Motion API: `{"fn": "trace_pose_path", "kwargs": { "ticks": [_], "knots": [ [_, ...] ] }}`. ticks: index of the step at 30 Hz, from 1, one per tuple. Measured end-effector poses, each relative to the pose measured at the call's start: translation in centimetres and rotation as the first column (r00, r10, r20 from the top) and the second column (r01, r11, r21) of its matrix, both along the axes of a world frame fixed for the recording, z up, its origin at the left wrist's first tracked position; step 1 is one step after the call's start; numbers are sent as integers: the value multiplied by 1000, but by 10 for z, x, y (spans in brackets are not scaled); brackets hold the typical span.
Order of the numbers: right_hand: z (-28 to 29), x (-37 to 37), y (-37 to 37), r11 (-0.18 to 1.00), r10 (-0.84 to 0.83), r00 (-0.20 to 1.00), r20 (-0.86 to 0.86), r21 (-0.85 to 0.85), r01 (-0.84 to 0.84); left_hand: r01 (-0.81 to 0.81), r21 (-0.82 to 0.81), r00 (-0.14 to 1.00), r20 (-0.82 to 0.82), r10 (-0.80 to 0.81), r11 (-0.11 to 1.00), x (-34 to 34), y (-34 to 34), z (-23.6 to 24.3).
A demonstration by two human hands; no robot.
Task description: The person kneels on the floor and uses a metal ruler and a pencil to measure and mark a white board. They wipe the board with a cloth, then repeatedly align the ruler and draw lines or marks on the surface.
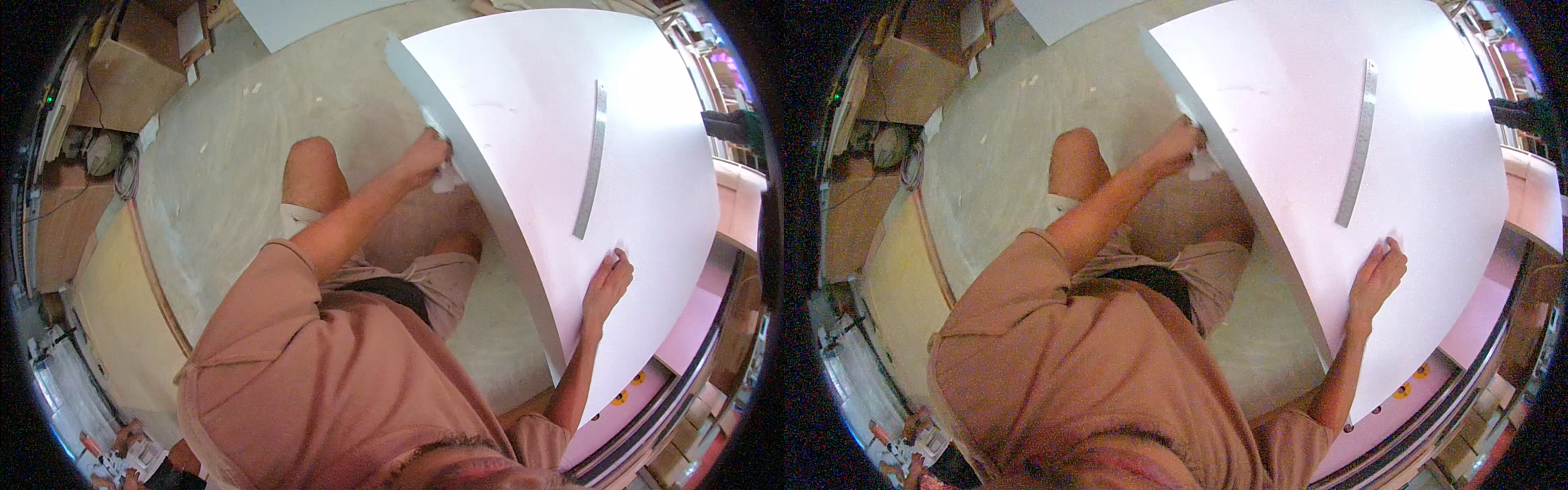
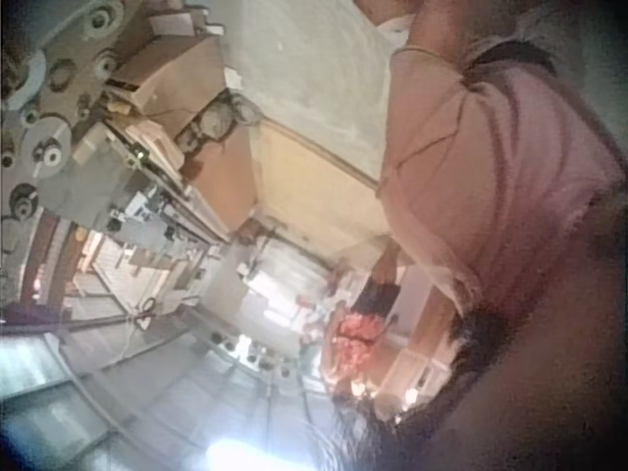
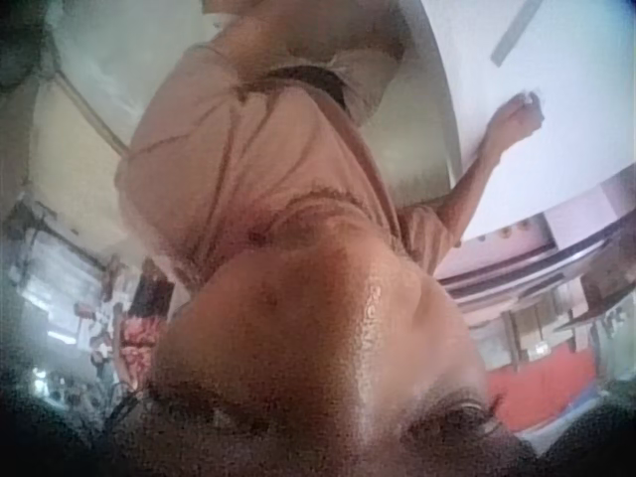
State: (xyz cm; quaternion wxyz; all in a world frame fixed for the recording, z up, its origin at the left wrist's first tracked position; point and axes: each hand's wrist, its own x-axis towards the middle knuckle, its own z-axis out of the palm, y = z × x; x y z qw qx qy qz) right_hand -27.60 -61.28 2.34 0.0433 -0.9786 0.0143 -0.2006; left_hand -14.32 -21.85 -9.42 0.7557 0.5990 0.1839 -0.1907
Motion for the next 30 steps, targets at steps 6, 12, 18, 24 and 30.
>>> {"fn": "trace_pose_path", "kwargs": {
  "ticks": [6, 12, 18, 24, 30],
  "knots": [
    [2, 2, 3, 998, -46, 999, -26, 29, 47, 97, 328, 971, 174, -162, 940, 56, 67, -10],
    [-3, 2, -4, 1000, -11, 999, 47, 10, 11, -219, 738, 827, 488, -280, 639, 153, 131, -89],
    [6, 7, 10, 930, -284, 956, -76, 222, 294, -649, 605, 735, 655, 174, 461, 222, 217, -14],
    [6, 51, 84, 966, -213, 975, -65, 137, 220, -766, 248, 191, 969, -158, 593, 231, 77, 160],
    [15, 64, 78, 896, -398, 879, -261, 92, 434, -204, 833, 231, 551, -802, 514, 214, -55, 188]
  ]
}}
